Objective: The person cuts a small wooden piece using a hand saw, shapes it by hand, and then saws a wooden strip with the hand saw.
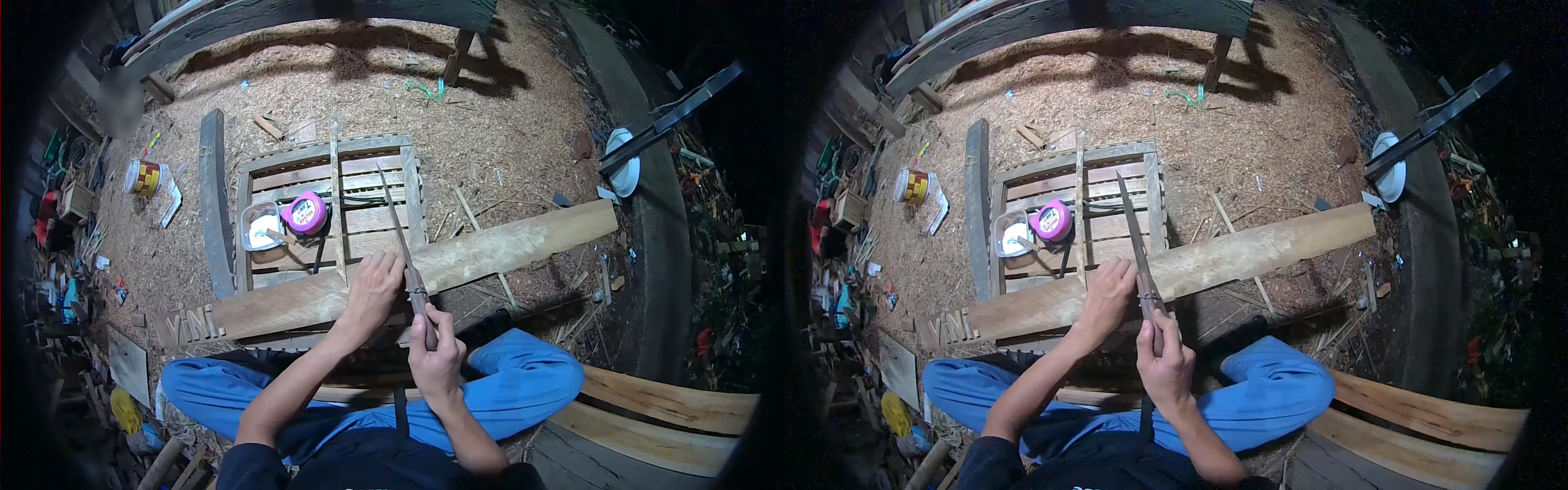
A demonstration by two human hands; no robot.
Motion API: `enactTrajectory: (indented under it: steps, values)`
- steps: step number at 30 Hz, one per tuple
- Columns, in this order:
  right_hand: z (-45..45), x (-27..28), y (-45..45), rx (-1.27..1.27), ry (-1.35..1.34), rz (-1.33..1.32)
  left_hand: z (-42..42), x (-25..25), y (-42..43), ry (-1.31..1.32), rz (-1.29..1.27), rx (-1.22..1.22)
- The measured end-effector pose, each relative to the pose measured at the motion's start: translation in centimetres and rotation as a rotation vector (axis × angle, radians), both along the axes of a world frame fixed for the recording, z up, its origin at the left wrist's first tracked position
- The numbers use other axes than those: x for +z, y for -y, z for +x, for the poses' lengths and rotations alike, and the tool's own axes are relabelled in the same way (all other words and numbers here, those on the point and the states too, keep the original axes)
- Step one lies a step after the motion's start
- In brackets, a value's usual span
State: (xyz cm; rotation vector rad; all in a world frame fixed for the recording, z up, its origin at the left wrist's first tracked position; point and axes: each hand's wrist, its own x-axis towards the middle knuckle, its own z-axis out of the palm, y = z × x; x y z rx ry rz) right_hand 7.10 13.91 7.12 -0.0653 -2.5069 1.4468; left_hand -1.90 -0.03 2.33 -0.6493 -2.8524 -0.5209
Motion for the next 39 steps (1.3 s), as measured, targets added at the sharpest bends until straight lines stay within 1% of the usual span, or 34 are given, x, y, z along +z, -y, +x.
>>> enactTrajectory:
  steps: [2, 6, 8, 13, 15, 18, 20, 23, 26, 27, 30, 31, 32, 34, 35, 36, 38, 39]
  values:
    - [0.0, 0.5, -0.3, 0.001, 0.084, -0.038, 0.0, 0.2, 0.1, 0.000, 0.029, -0.009]
    - [-0.5, 1.1, -0.7, 0.025, 0.115, -0.068, -0.1, 0.2, -0.2, -0.038, 0.141, -0.008]
    - [-0.6, 1.2, -0.7, 0.019, 0.117, -0.128, 0.1, 0.4, -0.3, -0.026, 0.124, -0.010]
    - [-0.4, 1.2, -0.7, 0.016, 0.146, -0.130, -0.1, 0.7, -0.2, 0.007, 0.101, -0.015]
    - [-0.3, 1.1, -1.1, 0.009, 0.148, -0.143, 0.1, 0.8, -0.3, -0.006, 0.135, 0.000]
    - [-0.2, 1.1, -0.9, 0.029, 0.103, -0.165, 0.0, 0.7, -0.2, 0.035, 0.145, 0.002]
    - [0.0, 1.6, -1.0, 0.014, 0.179, -0.161, -0.1, 0.9, -0.2, 0.035, 0.173, -0.001]
    - [-0.3, 1.1, -0.4, -0.003, 0.102, -0.126, 0.2, 0.6, -0.4, 0.038, 0.156, 0.010]
    - [0.2, 0.7, -0.6, -0.015, 0.096, -0.104, 0.0, 0.9, 0.0, 0.045, 0.203, -0.001]
    - [0.4, 1.4, -0.8, 0.003, 0.172, -0.156, 0.0, 1.0, -0.1, 0.032, 0.231, 0.004]
    - [-0.2, 1.2, -0.7, -0.008, 0.115, -0.158, 0.0, 1.0, -0.3, 0.007, 0.224, 0.019]
    - [-0.4, 1.6, -0.7, -0.002, 0.171, -0.182, 0.2, 0.9, -0.4, 0.009, 0.223, 0.015]
    - [0.0, 1.4, -0.7, -0.006, 0.173, -0.184, 0.4, 1.0, -0.4, 0.011, 0.217, 0.013]
    - [0.2, 1.4, -0.7, 0.008, 0.071, -0.098, 0.0, 1.3, -0.2, 0.003, 0.207, 0.015]
    - [0.5, 2.1, -0.9, 0.005, 0.195, -0.185, -0.2, 1.4, 0.0, -0.003, 0.207, 0.018]
    - [0.3, 1.9, -0.9, 0.009, 0.192, -0.184, -0.2, 1.4, -0.1, -0.003, 0.224, 0.020]
    - [-0.1, 1.2, -0.7, -0.009, 0.120, -0.157, 0.0, 1.2, -0.4, 0.003, 0.257, 0.017]
    - [-0.5, 1.8, -0.6, 0.018, 0.085, -0.120, 0.1, 1.6, -0.3, 0.010, 0.268, 0.013]
